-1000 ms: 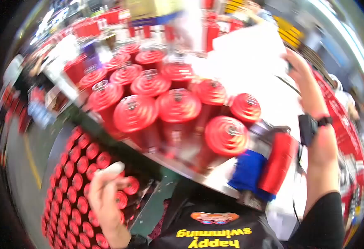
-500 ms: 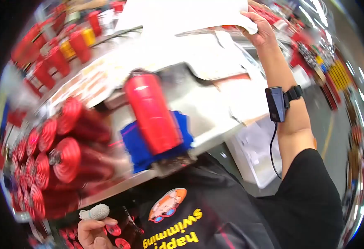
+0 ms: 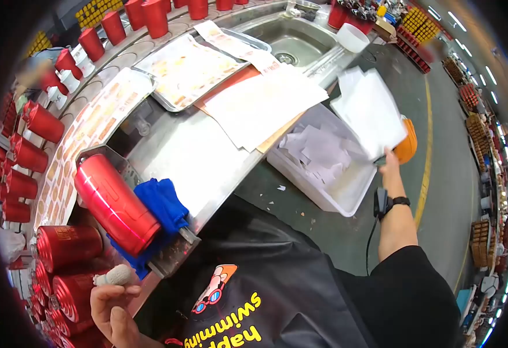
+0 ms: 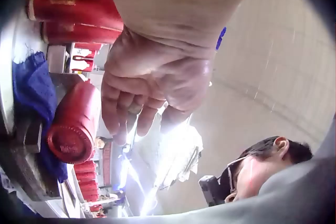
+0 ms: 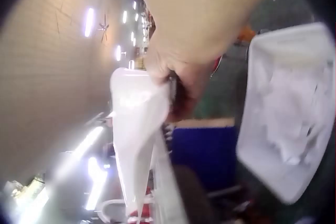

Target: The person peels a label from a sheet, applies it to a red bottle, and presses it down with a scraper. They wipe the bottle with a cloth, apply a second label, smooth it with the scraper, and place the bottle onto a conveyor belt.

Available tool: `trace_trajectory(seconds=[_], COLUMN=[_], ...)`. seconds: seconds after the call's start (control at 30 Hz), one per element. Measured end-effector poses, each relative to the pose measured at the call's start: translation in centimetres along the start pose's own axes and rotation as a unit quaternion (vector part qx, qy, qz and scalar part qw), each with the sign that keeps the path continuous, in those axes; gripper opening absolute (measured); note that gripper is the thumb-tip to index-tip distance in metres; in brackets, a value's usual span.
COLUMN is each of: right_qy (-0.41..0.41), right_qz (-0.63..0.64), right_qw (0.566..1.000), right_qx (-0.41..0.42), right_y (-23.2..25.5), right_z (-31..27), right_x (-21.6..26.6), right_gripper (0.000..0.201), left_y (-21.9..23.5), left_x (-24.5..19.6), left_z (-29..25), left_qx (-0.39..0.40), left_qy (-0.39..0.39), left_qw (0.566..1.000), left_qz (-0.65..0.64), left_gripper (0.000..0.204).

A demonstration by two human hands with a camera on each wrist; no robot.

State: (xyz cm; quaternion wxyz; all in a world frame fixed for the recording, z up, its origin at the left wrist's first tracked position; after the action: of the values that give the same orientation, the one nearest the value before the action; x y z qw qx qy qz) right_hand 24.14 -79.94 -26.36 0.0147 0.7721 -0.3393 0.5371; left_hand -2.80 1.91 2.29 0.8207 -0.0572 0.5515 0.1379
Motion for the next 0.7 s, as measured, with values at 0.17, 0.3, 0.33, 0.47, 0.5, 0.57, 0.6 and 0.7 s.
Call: trace_trajectory(seconds=[0.17,0.3,0.33,0.47,0.5,0.57,0.6,0.7], right_qy=[0.095,0.243,0.237,0.507,0.508,0.471,0.481,0.472], right_qz=[-0.239,-0.318,-0.354,-0.538,-0.572,-0.596,-0.626,-0.674], right_qw=[0.948,0.916,0.903,0.600,0.561,0.538,0.490,0.427], right_qx=[-0.190,0.010,0.061,0.307,0.317,0.364,0.370,0.375], right_y=[-3.3,-28.3,-33.2,-52.3,-55.8,-62.0,-64.9,-71.9], right_z=[-0.1,-8.0,-8.4,-12.6,-13.0,-14.6,-14.1,-13.9], right_x=[0.1,8.2,8.8,6.7,5.1,1.7,-0.2,-5.1], right_gripper=[0.040,0.028,0.027,0.030,0.031,0.034,0.037,0.043], left_y=[1.6,3.4,2.9,1.1,0.8,1.6,1.7,2.0], left_x=[2.5,5.7,6.1,8.2,8.6,9.9,9.9,9.8], left_z=[-0.4,-0.7,-0.5,-0.4,-0.5,-1.3,-1.1,-0.7], left_qx=[-0.079,-0.142,-0.154,-0.148,-0.150,-0.152,-0.161,-0.196], left_qy=[-0.015,-0.075,-0.091,-0.084,-0.057,-0.037,-0.028,0.011], left_qw=[0.997,0.987,0.983,0.985,0.986,0.985,0.984,0.974], left_qz=[-0.018,0.010,0.042,0.026,0.044,0.077,0.075,0.110], left_gripper=[0.026,0.022,0.024,0.036,0.038,0.042,0.041,0.039])
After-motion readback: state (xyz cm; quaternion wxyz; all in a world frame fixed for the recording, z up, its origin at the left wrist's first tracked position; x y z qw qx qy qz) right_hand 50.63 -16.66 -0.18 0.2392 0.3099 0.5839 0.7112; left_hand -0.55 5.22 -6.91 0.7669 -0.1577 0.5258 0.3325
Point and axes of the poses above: each hand's wrist, its own z-axis towards the middle knuckle, its own y-axis out of the back of the hand, x = y × z, the point moved 7 cm from there along z, towards the middle knuckle, and after that the axes turned 13 degrees about -y, right-handed, at the moved point
